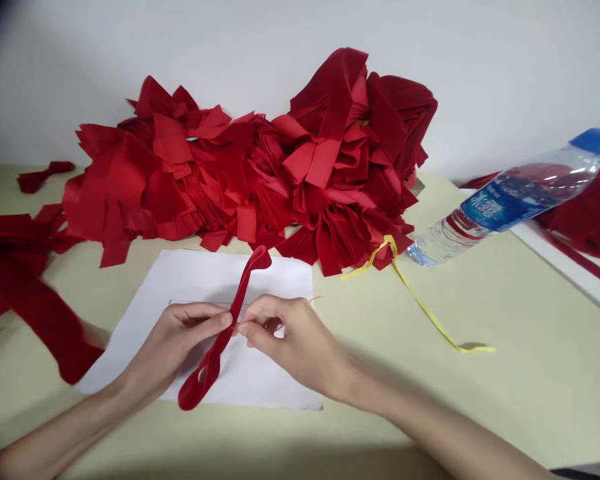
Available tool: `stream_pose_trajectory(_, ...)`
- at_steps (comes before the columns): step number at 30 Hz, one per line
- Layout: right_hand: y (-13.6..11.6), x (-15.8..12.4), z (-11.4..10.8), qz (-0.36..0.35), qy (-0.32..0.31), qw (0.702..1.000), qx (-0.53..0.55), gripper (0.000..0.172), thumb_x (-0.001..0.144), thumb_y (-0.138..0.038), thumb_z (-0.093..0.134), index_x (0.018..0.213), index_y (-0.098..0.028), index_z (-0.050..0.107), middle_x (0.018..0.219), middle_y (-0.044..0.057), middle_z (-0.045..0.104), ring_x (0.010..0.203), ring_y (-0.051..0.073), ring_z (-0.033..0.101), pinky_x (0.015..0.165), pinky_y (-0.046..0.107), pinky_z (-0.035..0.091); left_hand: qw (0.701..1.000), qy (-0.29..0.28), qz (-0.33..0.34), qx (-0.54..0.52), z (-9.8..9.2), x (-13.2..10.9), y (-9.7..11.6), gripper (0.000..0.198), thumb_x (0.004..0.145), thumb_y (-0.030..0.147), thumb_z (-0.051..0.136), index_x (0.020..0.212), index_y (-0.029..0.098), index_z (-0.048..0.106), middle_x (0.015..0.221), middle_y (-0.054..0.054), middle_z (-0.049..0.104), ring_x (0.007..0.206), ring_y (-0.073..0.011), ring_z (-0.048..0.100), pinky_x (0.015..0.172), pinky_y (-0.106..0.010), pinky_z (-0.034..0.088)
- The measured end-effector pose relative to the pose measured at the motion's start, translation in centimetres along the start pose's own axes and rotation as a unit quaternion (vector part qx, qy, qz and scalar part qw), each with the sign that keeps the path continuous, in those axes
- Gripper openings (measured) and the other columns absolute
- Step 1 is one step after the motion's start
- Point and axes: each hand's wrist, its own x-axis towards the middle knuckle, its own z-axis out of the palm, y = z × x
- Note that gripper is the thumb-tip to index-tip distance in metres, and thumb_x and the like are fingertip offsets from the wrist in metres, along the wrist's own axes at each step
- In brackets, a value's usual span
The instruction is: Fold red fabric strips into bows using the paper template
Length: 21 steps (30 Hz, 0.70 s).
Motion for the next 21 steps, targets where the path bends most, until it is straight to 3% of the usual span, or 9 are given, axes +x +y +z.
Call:
stream_pose_trajectory(5,0.33,0.53,1.12,0.042,0.02,0.998,0.036,0.011,0.083,-0.025,0.055,0.078,-0.017,0.061,0.067,-0.003,0.061,0.064,0.008,0.054,0.063,0.021,0.042,0.999,0.001,0.038,0.019,0.17,-0.15,-0.3,0.01,0.069,0.026,0.07,0.067,0.018,0.073,0.065,-0.001,0.068,0.068,-0.0153,0.058,0.066,-0.024,0.045)
stream_pose_trajectory(10,0.61,0.47,1.23,0.068,0.041,0.995,0.061,0.011,0.079,-0.023,0.056,0.072,-0.016,0.059,0.065,-0.003,0.059,0.062,0.008,0.051,0.059,0.02,0.042,0.989,0.047,0.092,0.103,0.26,-0.45,-0.76,0.015,0.072,0.028,0.067,0.062,0.017,0.071,0.057,0.0,0.063,0.054,-0.0109,0.049,0.05,-0.021,0.039)
stream_pose_trajectory(21,0.39,0.77,0.71,0.079,-0.001,0.994,0.07,0.011,0.075,-0.016,0.054,0.072,-0.015,0.064,0.065,-0.003,0.057,0.06,0.007,0.047,0.056,0.018,0.039,0.974,0.011,0.168,0.154,-0.17,-0.44,-1.06,0.013,0.077,0.023,0.063,0.067,0.017,0.069,0.065,-0.002,0.067,0.061,-0.0133,0.056,0.056,-0.023,0.045)
